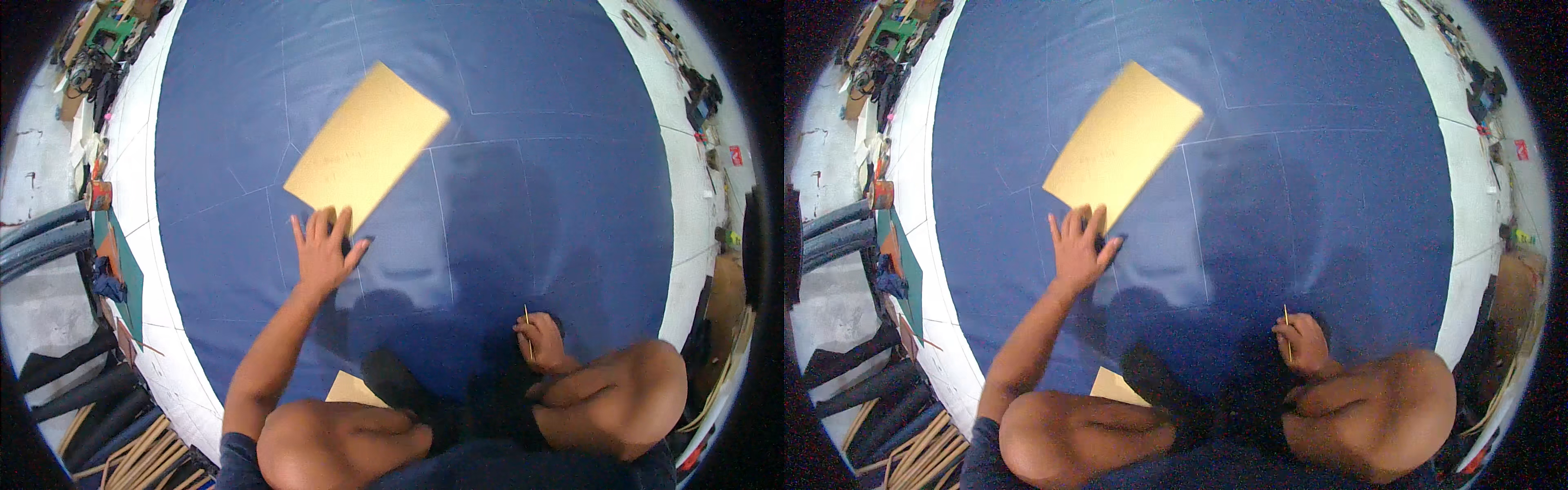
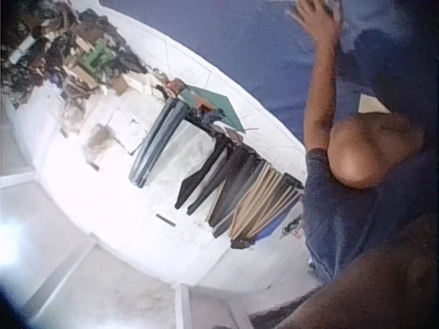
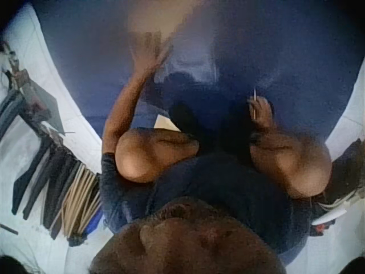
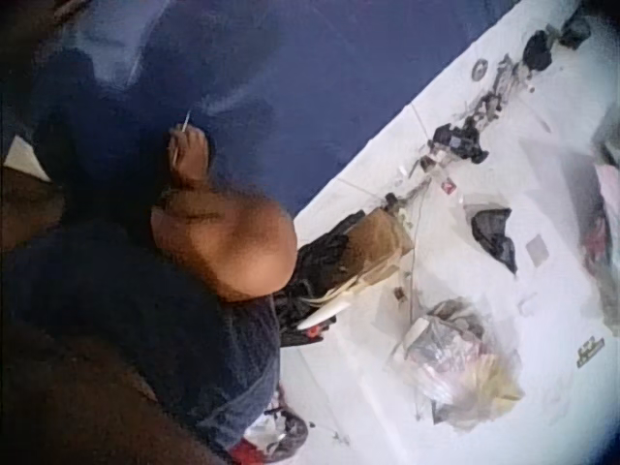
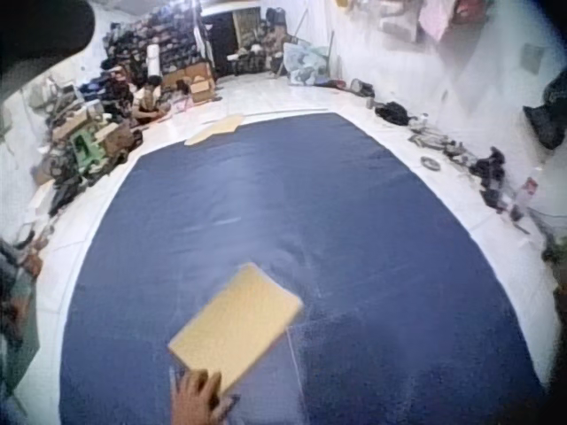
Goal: The person uses a pencil to mark outlines around pieces of cardstock patterns onto a large blue fabric sheet laid out on the floor.
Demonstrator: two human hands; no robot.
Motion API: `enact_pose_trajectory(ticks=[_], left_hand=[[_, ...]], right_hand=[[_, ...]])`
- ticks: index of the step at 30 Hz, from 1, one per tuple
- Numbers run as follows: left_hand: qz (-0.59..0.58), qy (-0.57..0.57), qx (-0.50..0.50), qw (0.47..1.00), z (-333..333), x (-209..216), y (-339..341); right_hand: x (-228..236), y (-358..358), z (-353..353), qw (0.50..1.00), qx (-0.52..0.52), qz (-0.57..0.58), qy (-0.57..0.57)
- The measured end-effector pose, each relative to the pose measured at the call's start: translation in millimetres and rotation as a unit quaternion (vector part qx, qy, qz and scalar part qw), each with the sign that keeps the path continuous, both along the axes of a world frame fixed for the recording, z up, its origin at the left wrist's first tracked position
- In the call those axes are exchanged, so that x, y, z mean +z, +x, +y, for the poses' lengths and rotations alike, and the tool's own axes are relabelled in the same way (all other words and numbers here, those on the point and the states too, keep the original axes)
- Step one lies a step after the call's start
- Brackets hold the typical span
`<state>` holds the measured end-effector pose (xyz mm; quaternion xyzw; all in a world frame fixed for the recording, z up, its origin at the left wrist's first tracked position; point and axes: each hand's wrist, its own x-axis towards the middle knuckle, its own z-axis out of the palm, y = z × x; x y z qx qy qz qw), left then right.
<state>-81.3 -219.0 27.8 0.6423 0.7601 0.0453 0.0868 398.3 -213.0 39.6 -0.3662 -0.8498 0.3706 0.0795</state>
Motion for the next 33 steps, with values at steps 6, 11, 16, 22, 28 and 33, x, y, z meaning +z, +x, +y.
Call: enact_pose_trajectory(ticks=[6,11,16,22,28,33], left_hand=[[-0.007,0.119,0.114,0.986,149,51,-56],[-0.187,-0.029,0.162,0.969,56,90,7],[-0.234,-0.178,0.421,0.858,-167,198,62],[-0.186,-0.336,0.542,0.747,-377,408,168],[-0.185,-0.452,0.413,0.768,-435,543,175],[-0.227,-0.404,0.484,0.742,-468,568,114]], right_hand=[[17,-9,11,1.000,-0.016,0.009,-0.026],[73,29,32,0.976,-0.143,-0.067,-0.148],[162,77,32,0.920,-0.276,-0.179,-0.213],[276,108,12,0.903,-0.333,-0.191,-0.195],[362,114,-8,0.935,-0.228,-0.165,-0.215],[351,157,-53,0.906,-0.275,-0.148,-0.286]])
